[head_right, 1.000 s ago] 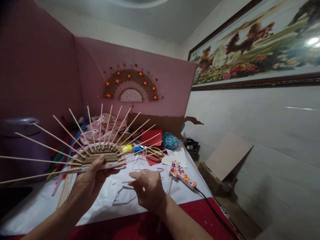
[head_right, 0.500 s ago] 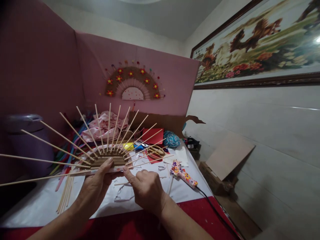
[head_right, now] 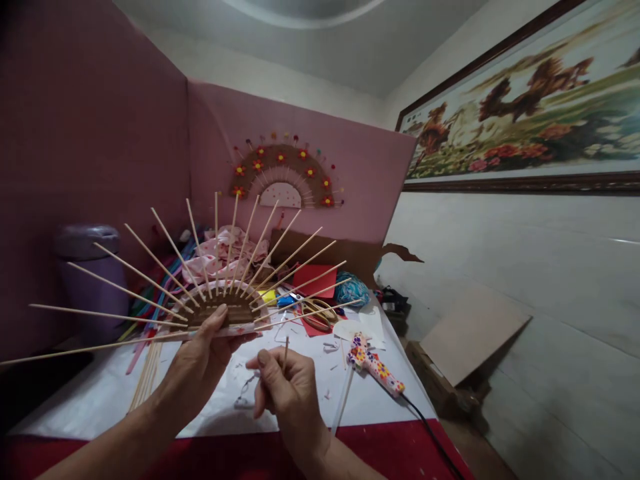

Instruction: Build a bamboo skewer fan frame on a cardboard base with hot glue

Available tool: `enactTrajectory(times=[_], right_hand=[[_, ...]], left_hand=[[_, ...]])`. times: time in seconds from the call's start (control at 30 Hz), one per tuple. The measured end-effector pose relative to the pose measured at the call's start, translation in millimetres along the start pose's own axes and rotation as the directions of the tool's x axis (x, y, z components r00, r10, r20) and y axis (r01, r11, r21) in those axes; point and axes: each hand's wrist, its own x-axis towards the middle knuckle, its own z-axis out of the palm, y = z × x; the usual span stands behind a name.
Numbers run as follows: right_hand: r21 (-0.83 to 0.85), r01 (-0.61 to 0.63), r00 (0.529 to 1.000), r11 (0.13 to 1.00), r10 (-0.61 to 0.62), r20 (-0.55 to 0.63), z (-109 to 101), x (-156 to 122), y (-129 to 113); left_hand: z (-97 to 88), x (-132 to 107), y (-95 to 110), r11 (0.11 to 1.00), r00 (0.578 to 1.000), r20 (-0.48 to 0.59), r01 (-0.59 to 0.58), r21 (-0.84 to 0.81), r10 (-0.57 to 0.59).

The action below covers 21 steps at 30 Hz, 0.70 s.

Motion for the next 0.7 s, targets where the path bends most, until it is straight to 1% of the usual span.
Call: enactTrajectory(times=[0.07, 0.17, 0.3, 0.37, 0.4, 0.47, 0.53, 0.57, 0.63, 0.7], right_hand=[[0.087, -0.092, 0.996, 0.992, 0.093, -0.009, 10.8, 4.4, 0.0], [0.222, -0.122, 0.990, 0.967, 0.135, -0.044, 23.8, 10.6, 2.7], [0.354, -0.074, 0.977, 0.932, 0.138, -0.160, 34.7, 16.0, 6.6], [0.387, -0.073, 0.971, 0.919, 0.155, -0.184, 36.7, 18.7, 4.9], [0.407, -0.078, 0.968, 0.910, 0.168, -0.189, 36.5, 20.6, 2.8], [0.458, -0.066, 0.963, 0.886, 0.178, -0.205, 33.6, 26.3, -3.6], [0.506, -0.015, 0.959, 0.863, 0.155, -0.236, 26.9, 33.9, -11.2], [0.523, 0.019, 0.956, 0.852, 0.138, -0.259, 22.5, 37.9, -14.6], [0.543, 0.078, 0.942, 0.836, 0.116, -0.314, 12.3, 44.6, -18.5], [0.548, 0.108, 0.923, 0.829, 0.122, -0.366, 2.0, 48.5, -17.3]], left_hand=[[2.2, -1.9, -0.5, 0.997, 0.997, -0.004, 0.076, -0.015, -0.076], [5.7, -5.5, -3.1, 0.986, 0.987, -0.018, 0.162, -0.026, -0.162], [3.9, -7.0, -9.8, 0.987, 0.988, -0.012, 0.157, -0.018, -0.157], [1.5, -6.9, -13.2, 0.988, 0.988, -0.008, 0.153, 0.028, -0.153], [0.6, -6.9, -14.6, 0.988, 0.989, 0.012, 0.144, 0.061, -0.145], [-0.9, -6.6, -17.4, 0.989, 0.990, 0.098, 0.091, 0.118, -0.103], [-2.9, -6.0, -20.6, 0.990, 0.982, 0.183, 0.030, 0.138, -0.056], [-4.6, -5.5, -22.3, 0.990, 0.980, 0.195, 0.011, 0.144, -0.040], [-9.4, -4.4, -25.4, 0.981, 0.987, 0.157, 0.005, 0.194, -0.036], [-14.8, -3.4, -27.6, 0.957, 0.994, 0.103, 0.010, 0.290, -0.042]])
